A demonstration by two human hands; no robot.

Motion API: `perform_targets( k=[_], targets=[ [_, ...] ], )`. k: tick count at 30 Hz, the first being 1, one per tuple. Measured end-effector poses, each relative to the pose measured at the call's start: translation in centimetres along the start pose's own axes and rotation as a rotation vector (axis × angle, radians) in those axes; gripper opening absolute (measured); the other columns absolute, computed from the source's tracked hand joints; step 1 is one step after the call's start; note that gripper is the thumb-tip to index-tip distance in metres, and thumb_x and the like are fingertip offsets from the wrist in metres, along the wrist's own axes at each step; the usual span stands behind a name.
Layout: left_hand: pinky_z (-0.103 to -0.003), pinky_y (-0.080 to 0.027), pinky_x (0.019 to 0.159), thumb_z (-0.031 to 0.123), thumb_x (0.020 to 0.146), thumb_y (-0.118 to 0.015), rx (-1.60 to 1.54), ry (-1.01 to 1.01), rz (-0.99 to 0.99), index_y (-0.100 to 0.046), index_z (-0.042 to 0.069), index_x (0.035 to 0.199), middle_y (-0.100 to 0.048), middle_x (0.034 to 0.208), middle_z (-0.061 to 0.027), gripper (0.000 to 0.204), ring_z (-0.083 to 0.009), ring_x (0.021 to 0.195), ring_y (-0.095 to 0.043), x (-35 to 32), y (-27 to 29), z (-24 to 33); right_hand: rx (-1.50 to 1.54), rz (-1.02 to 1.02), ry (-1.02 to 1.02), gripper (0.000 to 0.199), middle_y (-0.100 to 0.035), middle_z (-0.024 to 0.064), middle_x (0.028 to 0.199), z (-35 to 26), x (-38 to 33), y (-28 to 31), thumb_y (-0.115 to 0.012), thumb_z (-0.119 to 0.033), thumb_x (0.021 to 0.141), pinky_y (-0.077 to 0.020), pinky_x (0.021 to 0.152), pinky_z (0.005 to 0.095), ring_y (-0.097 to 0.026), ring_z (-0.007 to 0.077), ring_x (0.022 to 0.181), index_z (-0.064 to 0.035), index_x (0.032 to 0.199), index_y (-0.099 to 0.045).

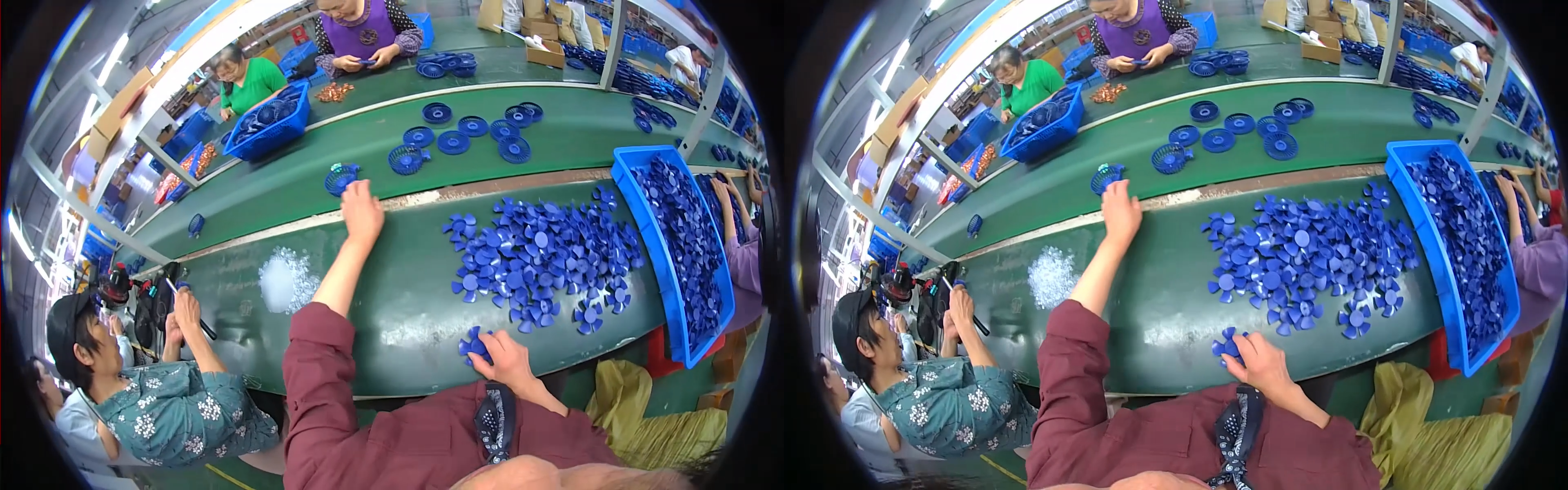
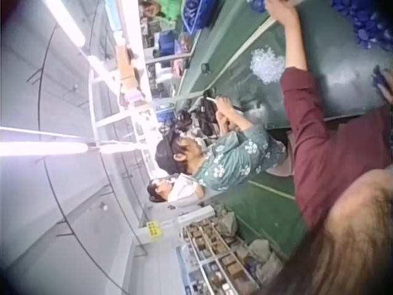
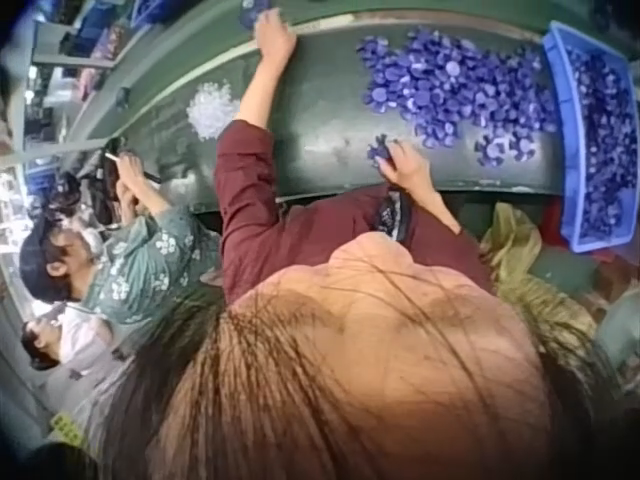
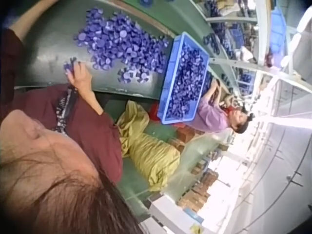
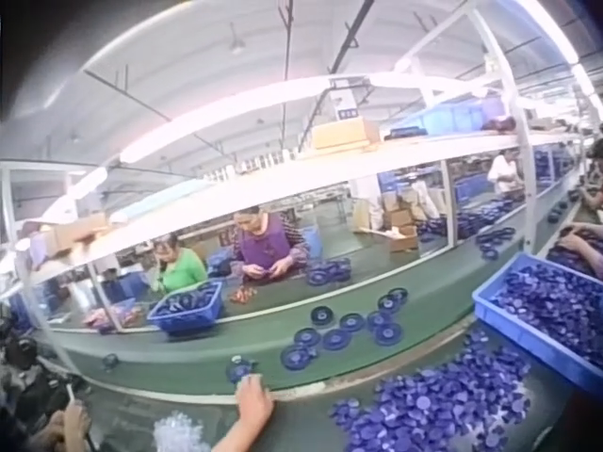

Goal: The person assembles blue petal-shaped plastic pieces onto circular blue bases by hand, attaching the petals to the bases at an industrial assembly line.

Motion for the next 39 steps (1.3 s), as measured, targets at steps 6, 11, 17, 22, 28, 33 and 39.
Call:
perform_targets(
  k=[6,11,17,22,28,33,39],
  targets=[
    [-0.047,-0.042,0.079,0.005,0.080,-0.052,0.324,-0.051,-0.162,-0.053,0.003,0.121,-0.063,0.096,-0.0140,0.041,-0.0324,0.090,-0.059,3.5,-4.1,-4.4,0.027,0.025,0.006,0.040,-0.056,0.0067,0.082,1.0,0.2,-0.2,-0.081,-0.023,0.070,-0.0491,0.049,0.0344,-0.061,0.0240,0.062,-0.0090,0.101,-0.062],
    [-0.050,-0.042,0.077,0.007,0.082,-0.052,0.153,-0.110,-0.191,-0.054,0.013,0.125,-0.059,0.094,-0.0148,0.043,-0.0330,0.092,-0.058,5.9,-8.2,1.5,0.095,-0.041,-0.112,0.040,-0.057,0.0074,0.082,1.1,0.0,-0.4,-0.081,-0.026,0.070,-0.0508,0.052,0.0356,-0.063,0.0253,0.062,-0.0093,0.102,-0.063],
    [-0.048,-0.044,0.073,0.010,0.082,-0.051,0.111,-0.161,-0.206,-0.065,0.007,0.092,-0.058,0.090,-0.0166,0.017,-0.0347,0.089,-0.058,5.5,-8.7,3.3,0.156,-0.009,-0.135,0.038,-0.057,0.0068,0.079,0.7,0.4,-0.2,-0.080,-0.026,0.073,-0.0513,0.052,0.0346,-0.063,0.0250,0.061,-0.0082,0.102,-0.063],
    [-0.046,-0.041,0.064,0.006,0.073,-0.057,0.181,-0.330,-0.054,-0.063,0.006,0.081,-0.052,0.080,-0.0134,0.010,-0.0337,0.080,-0.056,2.6,-0.7,5.0,0.211,0.018,-0.159,0.039,-0.058,0.0063,0.079,1.1,0.2,-0.1,-0.080,-0.024,0.073,-0.0507,0.053,0.0332,-0.062,0.0228,0.061,-0.0061,0.103,-0.063],
    [-0.047,-0.042,0.069,0.005,0.073,-0.057,0.196,-0.299,-0.236,-0.065,0.009,0.083,-0.054,0.087,-0.0134,0.014,-0.0324,0.082,-0.056,-6.4,6.8,4.4,0.327,0.032,-0.213,0.034,-0.059,0.0073,0.080,0.9,0.8,1.1,-0.077,-0.022,0.077,-0.0496,0.054,0.0311,-0.061,0.0193,0.061,-0.0048,0.104,-0.064],
    [-0.043,-0.041,0.077,0.008,0.075,-0.058,0.208,-0.241,-0.448,-0.070,0.009,0.093,-0.058,0.100,-0.0120,0.021,-0.0293,0.095,-0.055,-10.5,10.0,3.3,0.350,0.049,-0.221,0.032,-0.058,0.0070,0.079,0.8,0.7,1.2,-0.076,-0.020,0.077,-0.0473,0.053,0.0306,-0.057,0.0172,0.057,-0.0039,0.102,-0.063],
    [-0.046,-0.042,0.087,0.019,0.076,-0.069,0.149,-0.187,-0.286,-0.066,0.004,0.101,-0.058,0.114,-0.0121,0.029,-0.0312,0.108,-0.052,-8.3,7.5,3.5,0.363,0.101,-0.202,0.033,-0.056,0.0064,0.076,1.1,0.4,0.7,-0.077,-0.017,0.074,-0.0451,0.051,0.0283,-0.053,0.0137,0.054,-0.0017,0.100,-0.064]
  ],
)
Point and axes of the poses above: each hand's wrist, its own x-axis towards the middle knuckle, its own y-axis out of the back of the hand, z = x × y, the point moved 3 cm from there along x, towards the middle knuckle
